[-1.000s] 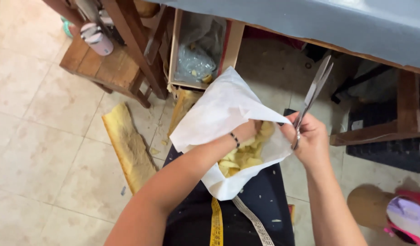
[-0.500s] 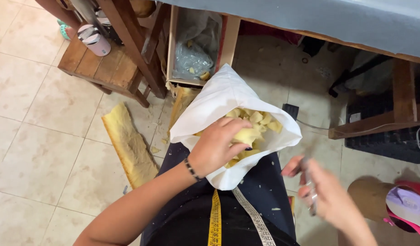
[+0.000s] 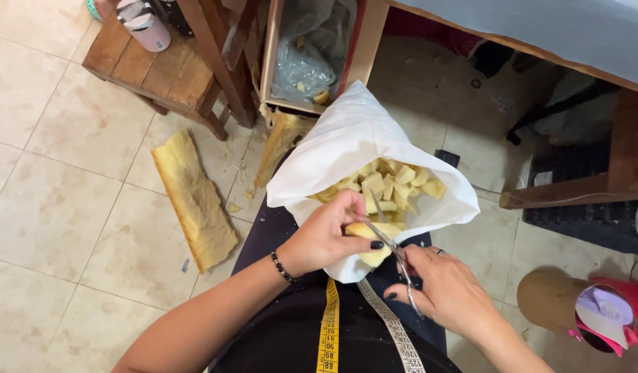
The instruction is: A person uses scissors to cut large pieces of yellow foam into smaller chunks and stuffs them into a white bag.
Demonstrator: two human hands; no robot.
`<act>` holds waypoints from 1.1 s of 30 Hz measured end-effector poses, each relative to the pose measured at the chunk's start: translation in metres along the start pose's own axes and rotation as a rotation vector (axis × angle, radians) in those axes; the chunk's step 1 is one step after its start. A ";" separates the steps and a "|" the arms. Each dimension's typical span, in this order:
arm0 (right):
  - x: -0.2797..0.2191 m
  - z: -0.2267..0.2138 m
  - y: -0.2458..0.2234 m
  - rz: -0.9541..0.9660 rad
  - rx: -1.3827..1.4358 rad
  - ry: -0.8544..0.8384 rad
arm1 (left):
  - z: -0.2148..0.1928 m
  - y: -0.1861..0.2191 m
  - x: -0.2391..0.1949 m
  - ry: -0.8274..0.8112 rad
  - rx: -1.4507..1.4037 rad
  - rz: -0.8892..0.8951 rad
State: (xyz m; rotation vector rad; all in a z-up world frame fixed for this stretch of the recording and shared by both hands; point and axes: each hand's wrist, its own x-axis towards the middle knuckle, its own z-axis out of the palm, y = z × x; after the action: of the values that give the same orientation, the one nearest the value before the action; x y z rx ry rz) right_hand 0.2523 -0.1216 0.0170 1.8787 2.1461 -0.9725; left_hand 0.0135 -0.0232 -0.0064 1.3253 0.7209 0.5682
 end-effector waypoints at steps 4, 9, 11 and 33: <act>0.010 0.002 0.006 0.083 -0.016 0.000 | -0.004 -0.004 0.000 0.090 -0.017 -0.035; 0.019 -0.011 -0.003 0.219 0.136 -0.087 | -0.007 0.007 -0.005 0.130 0.014 -0.065; 0.017 -0.017 0.005 0.163 0.195 -0.102 | -0.010 0.000 -0.005 0.126 -0.053 -0.033; 0.023 0.010 0.013 -0.025 0.122 0.019 | 0.003 -0.011 -0.002 0.183 -0.303 -0.085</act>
State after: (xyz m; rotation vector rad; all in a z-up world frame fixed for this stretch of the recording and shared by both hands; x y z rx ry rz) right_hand 0.2565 -0.1075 -0.0070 1.9259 2.1714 -1.1188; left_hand 0.0143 -0.0285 -0.0167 0.9662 0.8021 0.7059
